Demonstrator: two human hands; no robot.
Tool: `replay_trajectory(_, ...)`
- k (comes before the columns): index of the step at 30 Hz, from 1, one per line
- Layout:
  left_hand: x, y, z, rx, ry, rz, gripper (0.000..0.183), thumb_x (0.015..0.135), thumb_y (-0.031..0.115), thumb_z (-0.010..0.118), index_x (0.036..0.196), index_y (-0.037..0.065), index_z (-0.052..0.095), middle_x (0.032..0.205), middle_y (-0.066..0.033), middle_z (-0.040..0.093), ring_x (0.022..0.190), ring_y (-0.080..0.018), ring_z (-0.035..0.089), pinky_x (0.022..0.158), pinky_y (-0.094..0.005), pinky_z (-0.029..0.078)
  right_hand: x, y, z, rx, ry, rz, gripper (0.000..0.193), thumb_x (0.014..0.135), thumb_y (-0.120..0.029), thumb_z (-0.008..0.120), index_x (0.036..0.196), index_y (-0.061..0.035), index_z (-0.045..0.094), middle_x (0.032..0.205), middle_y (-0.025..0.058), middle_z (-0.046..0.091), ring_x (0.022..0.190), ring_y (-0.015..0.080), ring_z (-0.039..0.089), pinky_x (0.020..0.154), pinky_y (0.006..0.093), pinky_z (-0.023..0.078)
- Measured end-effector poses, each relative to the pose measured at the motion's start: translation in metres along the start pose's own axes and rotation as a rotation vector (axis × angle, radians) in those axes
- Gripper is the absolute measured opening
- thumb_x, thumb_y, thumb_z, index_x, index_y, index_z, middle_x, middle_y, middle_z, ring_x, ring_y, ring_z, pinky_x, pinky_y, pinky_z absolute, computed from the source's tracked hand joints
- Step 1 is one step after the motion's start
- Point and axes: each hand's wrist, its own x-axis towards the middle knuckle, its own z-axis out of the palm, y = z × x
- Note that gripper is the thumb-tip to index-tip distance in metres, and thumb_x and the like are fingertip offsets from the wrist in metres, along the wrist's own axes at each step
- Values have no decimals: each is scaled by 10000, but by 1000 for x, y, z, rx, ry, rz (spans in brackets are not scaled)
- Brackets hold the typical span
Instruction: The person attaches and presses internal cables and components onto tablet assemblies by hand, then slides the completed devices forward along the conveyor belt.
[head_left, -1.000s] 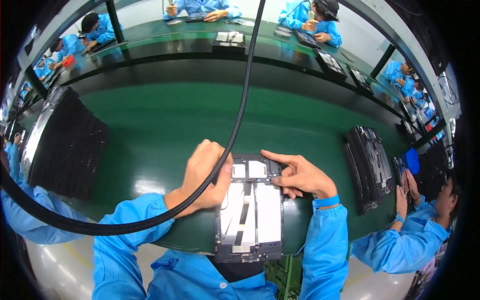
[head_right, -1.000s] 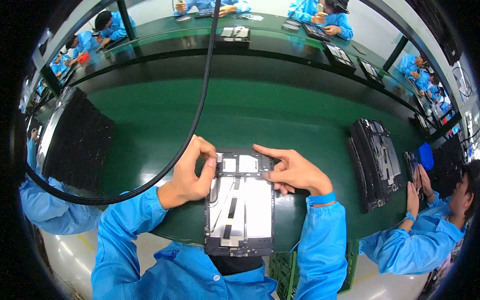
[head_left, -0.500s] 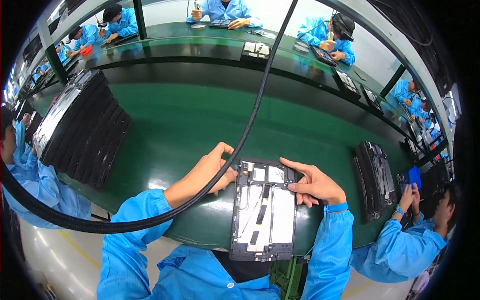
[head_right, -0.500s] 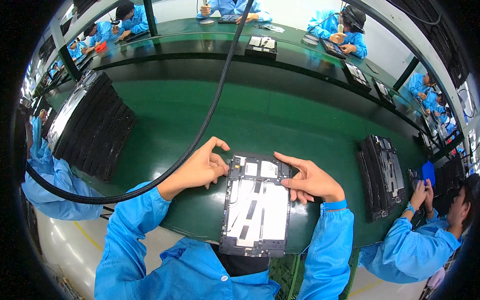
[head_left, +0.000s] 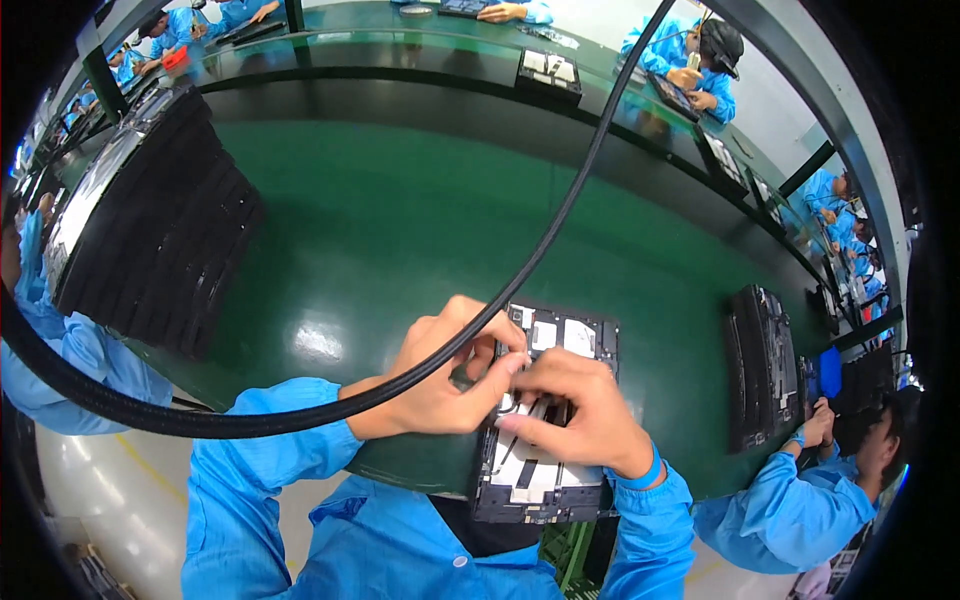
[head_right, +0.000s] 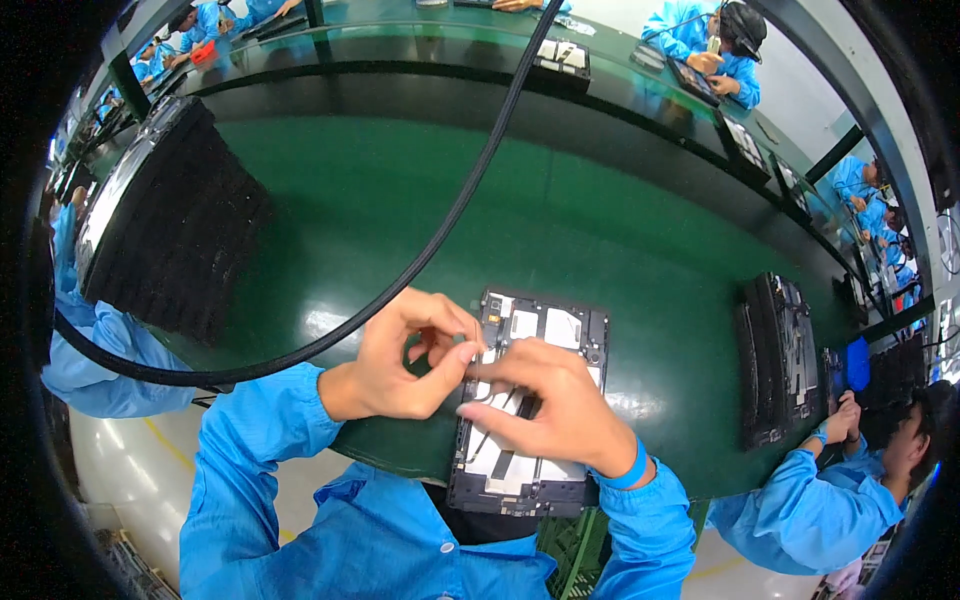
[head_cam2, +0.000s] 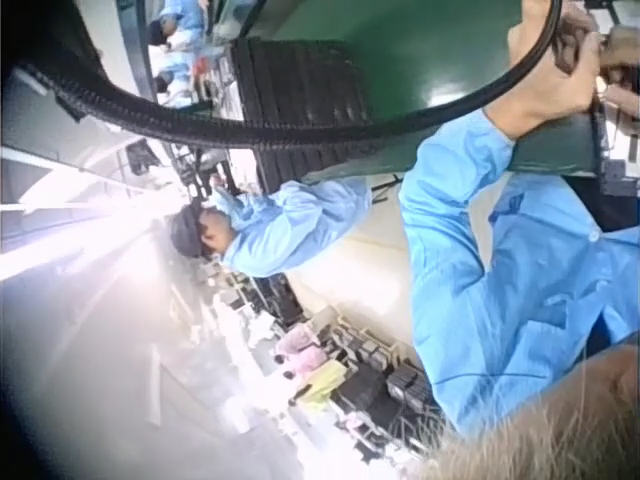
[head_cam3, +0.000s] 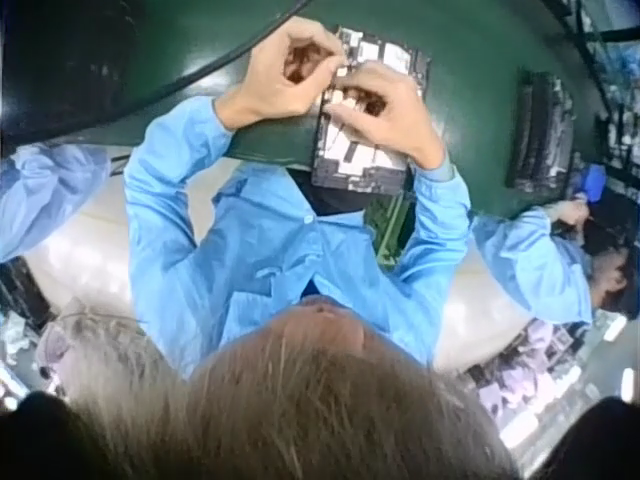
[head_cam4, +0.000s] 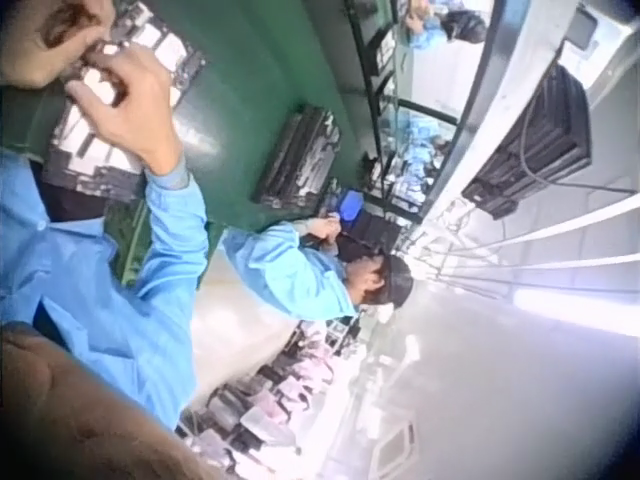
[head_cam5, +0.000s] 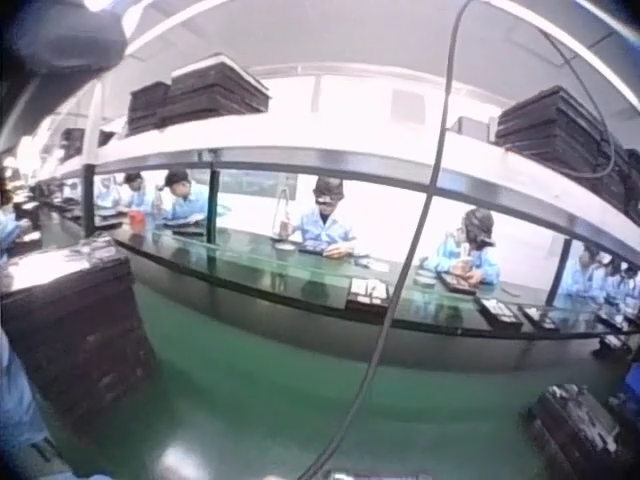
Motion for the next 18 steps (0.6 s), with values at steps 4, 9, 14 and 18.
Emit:
replay_trajectory(4, -2, 1, -5, 154, -133, 161, 437, 938, -127, 726, 1254, 65, 494, 947, -131, 765, 604, -65, 516, 511, -221, 351, -4, 15, -2, 119, -182, -69, 76, 908, -80, 850, 955, -22, 840, 853, 120, 733, 826, 295, 718, 718, 397, 555)
replay_trajectory(9, -4, 9, -34, 259, -467, 394, 182, 799, 66, 782, 798, 82, 600, 880, -86, 763, 595, -139, 564, 473, -281, 350, -7, 19, -12, 147, -167, 73, 53, 942, -48, 814, 946, 3, 827, 857, 139, 736, 723, 305, 702, 652, 394, 539)
replay_trajectory(14, -36, 5, -22, 266, -574, 821, 93, 854, 114, 752, 864, 109, 660, 965, -134, 804, 602, -114, 547, 499, -257, 314, -6, 26, 1, 107, -42, 109, 64, 959, -63, 834, 997, -19, 860, 825, 118, 721, 677, 259, 669, 589, 381, 491)
replay_trajectory(18, -33, 8, -27, 340, -605, 882, 92, 862, 141, 764, 880, 107, 680, 994, -154, 810, 616, -104, 548, 526, -227, 296, -1, 23, 3, 121, 8, 119, 75, 944, -70, 873, 1006, -28, 879, 774, 93, 702, 630, 180, 618, 549, 345, 443)
